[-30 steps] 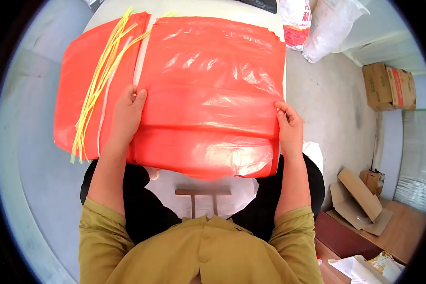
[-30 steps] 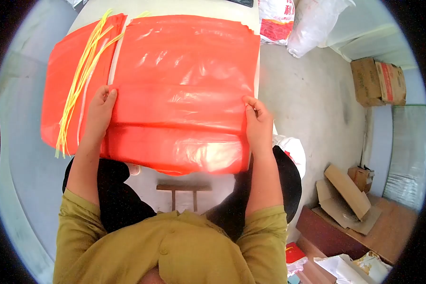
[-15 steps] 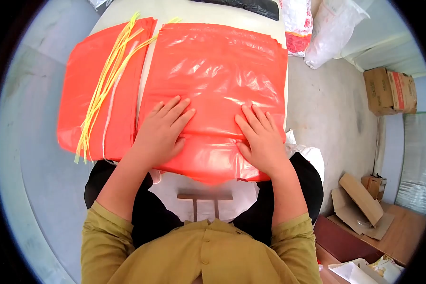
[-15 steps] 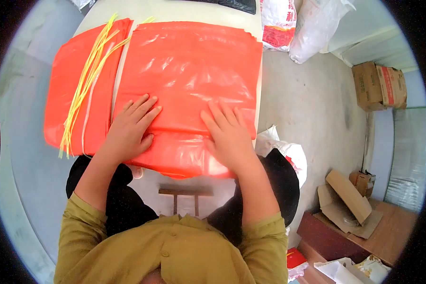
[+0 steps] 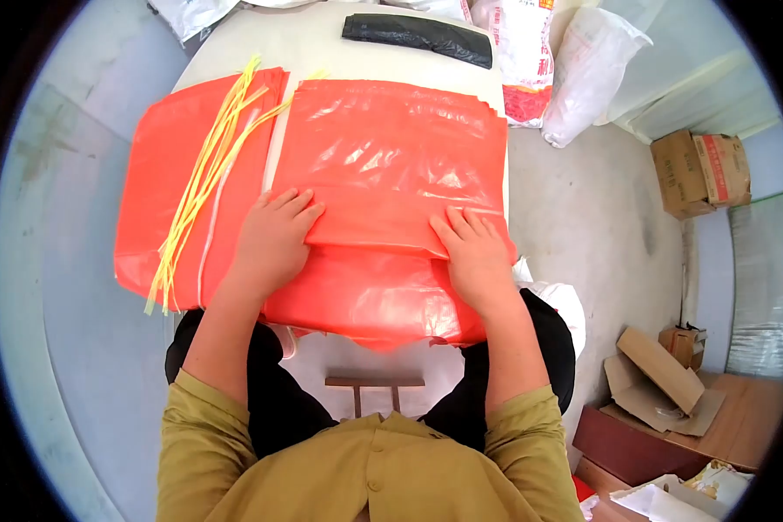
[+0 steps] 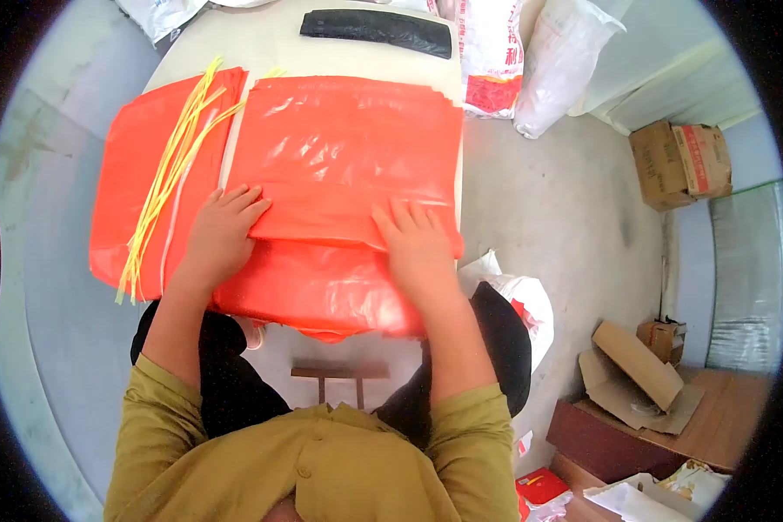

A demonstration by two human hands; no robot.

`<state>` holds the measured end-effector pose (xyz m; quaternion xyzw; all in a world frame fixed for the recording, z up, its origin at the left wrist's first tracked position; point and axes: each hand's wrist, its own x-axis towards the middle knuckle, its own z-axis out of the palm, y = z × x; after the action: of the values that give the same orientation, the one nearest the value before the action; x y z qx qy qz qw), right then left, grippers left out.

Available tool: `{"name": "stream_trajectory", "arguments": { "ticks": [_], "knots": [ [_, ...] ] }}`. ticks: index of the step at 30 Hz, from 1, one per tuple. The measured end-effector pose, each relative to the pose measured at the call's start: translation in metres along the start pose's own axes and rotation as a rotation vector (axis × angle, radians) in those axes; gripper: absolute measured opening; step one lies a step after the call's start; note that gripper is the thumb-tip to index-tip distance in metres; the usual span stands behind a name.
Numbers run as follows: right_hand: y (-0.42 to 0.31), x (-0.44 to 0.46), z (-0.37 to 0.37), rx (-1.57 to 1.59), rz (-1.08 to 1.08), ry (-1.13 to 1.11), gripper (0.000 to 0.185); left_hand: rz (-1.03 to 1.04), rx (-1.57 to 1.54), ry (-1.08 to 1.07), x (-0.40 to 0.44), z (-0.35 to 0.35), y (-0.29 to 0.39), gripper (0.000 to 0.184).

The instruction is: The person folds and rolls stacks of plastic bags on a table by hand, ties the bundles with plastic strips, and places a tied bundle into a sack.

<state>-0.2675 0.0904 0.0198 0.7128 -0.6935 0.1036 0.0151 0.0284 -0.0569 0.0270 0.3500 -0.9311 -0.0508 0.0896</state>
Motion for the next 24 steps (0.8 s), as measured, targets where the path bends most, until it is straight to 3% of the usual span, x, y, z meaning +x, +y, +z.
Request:
{"name": "stream_trajectory", "arguments": {
  "ticks": [1, 4, 7, 10, 13, 16, 19, 24],
  "knots": [
    [-0.004, -0.002, -0.016, 0.04, 0.012, -0.026, 0.052, 0.001, -0.033, -0.023, -0.002, -0.011, 0.0, 0.052],
    [-0.009, -0.01, -0.06, 0.212, 0.07, -0.168, 0.047, -0.194, -0.125, -0.393, -0.001, -0.051, 0.012, 0.041],
    [-0.007, -0.012, -0.086, 0.277, 0.159, -0.253, 0.04, -0.271, -0.471, -0.302, -0.018, -0.053, 0.001, 0.038],
    [-0.002, 0.008, -0.084, 0.09, 0.297, -0.264, 0.042, -0.415, -0.658, 0.1, -0.012, -0.023, -0.009, 0.045],
    [0.007, 0.018, -0.043, -0.137, 0.079, 0.282, 0.054, -0.138, -0.278, 0.507, 0.016, -0.023, 0.0, 0.057],
    [-0.011, 0.018, -0.03, 0.096, -0.045, -0.036, 0.066, 0.142, -0.107, 0.259, 0.021, -0.015, 0.03, 0.066],
    [-0.011, 0.015, -0.002, 0.101, -0.1, -0.053, 0.067, 0.243, -0.187, 0.07, 0.021, 0.014, 0.041, 0.067],
    [0.011, 0.017, 0.007, 0.064, 0.001, 0.019, 0.065, 0.086, -0.05, 0.036, 0.026, 0.023, 0.029, 0.068]
  ]
}}
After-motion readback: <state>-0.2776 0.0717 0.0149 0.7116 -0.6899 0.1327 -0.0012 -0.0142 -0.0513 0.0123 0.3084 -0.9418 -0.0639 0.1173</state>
